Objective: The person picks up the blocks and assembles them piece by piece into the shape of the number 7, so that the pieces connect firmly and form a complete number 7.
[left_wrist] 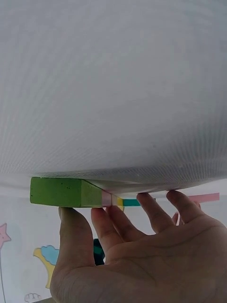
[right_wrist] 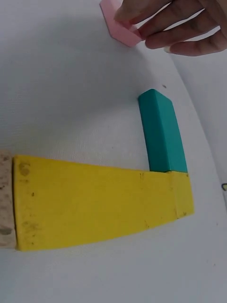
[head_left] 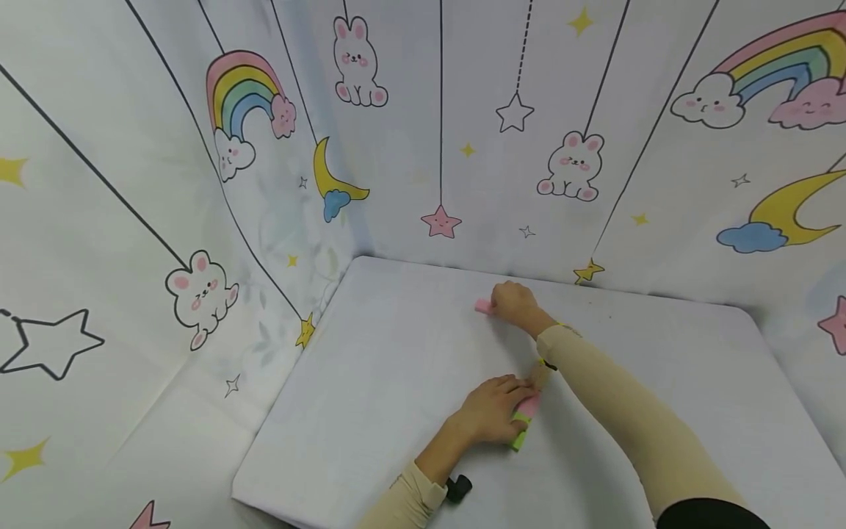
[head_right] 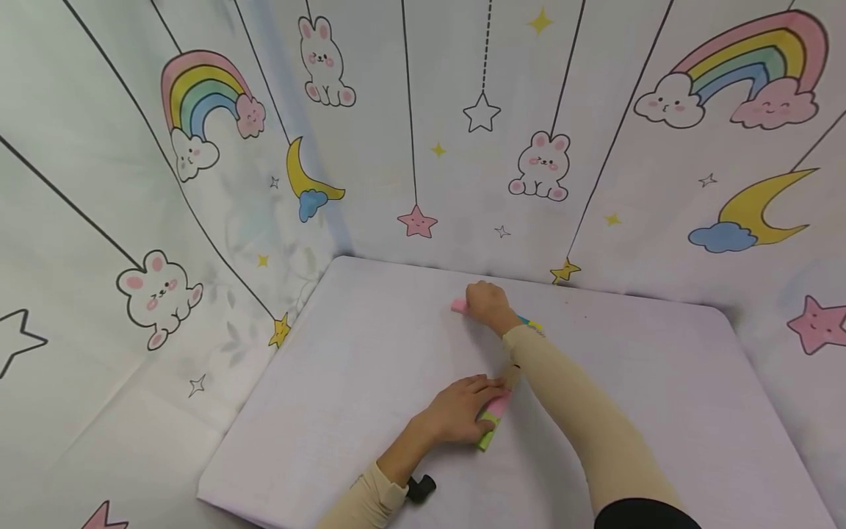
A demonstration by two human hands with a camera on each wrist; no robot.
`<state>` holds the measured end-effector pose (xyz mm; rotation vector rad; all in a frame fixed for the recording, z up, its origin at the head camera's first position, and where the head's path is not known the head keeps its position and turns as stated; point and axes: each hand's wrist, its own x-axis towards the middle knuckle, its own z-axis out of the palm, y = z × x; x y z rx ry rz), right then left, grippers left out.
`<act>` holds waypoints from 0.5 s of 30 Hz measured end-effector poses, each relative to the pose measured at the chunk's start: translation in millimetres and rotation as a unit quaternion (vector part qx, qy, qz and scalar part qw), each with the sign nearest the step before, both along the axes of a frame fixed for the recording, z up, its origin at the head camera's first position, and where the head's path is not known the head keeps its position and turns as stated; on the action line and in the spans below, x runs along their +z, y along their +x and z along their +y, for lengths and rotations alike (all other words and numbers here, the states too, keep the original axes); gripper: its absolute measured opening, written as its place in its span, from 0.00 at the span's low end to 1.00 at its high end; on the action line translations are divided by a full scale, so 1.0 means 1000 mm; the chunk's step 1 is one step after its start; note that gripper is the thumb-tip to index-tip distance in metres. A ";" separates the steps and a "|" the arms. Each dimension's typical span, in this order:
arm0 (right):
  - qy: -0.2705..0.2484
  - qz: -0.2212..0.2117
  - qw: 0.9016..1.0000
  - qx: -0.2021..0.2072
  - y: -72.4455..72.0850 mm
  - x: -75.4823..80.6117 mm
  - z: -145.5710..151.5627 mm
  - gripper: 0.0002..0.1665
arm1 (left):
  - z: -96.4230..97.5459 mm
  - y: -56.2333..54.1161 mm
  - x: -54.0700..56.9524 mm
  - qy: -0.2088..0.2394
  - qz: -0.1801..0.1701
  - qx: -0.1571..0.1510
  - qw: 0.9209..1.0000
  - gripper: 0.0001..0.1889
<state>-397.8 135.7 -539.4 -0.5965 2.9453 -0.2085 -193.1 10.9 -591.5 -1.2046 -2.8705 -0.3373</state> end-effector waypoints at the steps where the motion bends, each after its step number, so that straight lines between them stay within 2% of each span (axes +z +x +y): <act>1: 0.001 0.002 1.000 -0.002 -0.001 -0.001 0.001 0.10 | 0.000 0.000 0.000 0.001 0.000 -0.001 1.000 0.32; 9: 0.017 0.007 1.000 -0.006 -0.006 -0.001 0.012 0.13 | -0.001 0.000 0.001 0.010 0.000 -0.002 1.000 0.32; 15: 0.011 -0.001 1.000 -0.015 -0.006 -0.001 0.015 0.13 | -0.001 0.001 0.001 0.009 -0.016 0.002 1.000 0.33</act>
